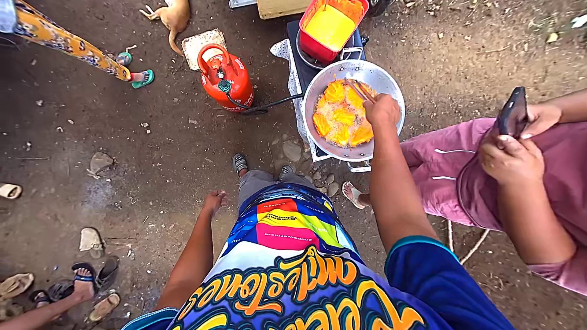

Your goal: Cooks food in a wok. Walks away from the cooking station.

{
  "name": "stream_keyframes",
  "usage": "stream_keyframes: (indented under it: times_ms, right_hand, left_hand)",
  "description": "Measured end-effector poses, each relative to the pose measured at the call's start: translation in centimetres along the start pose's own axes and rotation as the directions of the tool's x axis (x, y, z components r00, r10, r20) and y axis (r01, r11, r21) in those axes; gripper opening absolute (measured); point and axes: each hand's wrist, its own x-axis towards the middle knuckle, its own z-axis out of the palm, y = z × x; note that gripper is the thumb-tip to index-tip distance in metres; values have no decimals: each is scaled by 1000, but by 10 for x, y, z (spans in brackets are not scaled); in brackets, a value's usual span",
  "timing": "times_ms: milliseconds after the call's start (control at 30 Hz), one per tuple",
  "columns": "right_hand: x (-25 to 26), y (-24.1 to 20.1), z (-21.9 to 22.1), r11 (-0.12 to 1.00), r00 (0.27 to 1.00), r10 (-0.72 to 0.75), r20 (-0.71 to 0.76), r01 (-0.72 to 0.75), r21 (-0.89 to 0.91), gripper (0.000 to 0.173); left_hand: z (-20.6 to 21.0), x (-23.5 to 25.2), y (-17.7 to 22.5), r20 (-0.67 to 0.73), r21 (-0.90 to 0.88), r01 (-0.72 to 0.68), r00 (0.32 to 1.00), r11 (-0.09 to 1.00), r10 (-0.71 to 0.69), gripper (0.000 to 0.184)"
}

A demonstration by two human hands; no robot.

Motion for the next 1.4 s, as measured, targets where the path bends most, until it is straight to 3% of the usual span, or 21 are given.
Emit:
stream_keyframes:
  times_ms: [400,800,1200,1400]
  right_hand:
    - [21,-7,16,999,999,-41,14,41,12,40]
    - [13,0,27,999,998,-48,-28,49,22,35]
    - [4,33,21,963,998,-29,-59,43,267,39]
    - [-16,30,23,949,995,-81,-62,96,301,38]
  left_hand:
    - [-12,2,-27,-27,13,49,998,999,-48,35]
    - [-9,5,9,-10,13,17,1000,1000,-17,36]
    - [-11,10,-7,-5,39,22,1000,999,-22,35]
    - [-10,10,-1,-15,25,27,1000,999,-26,34]
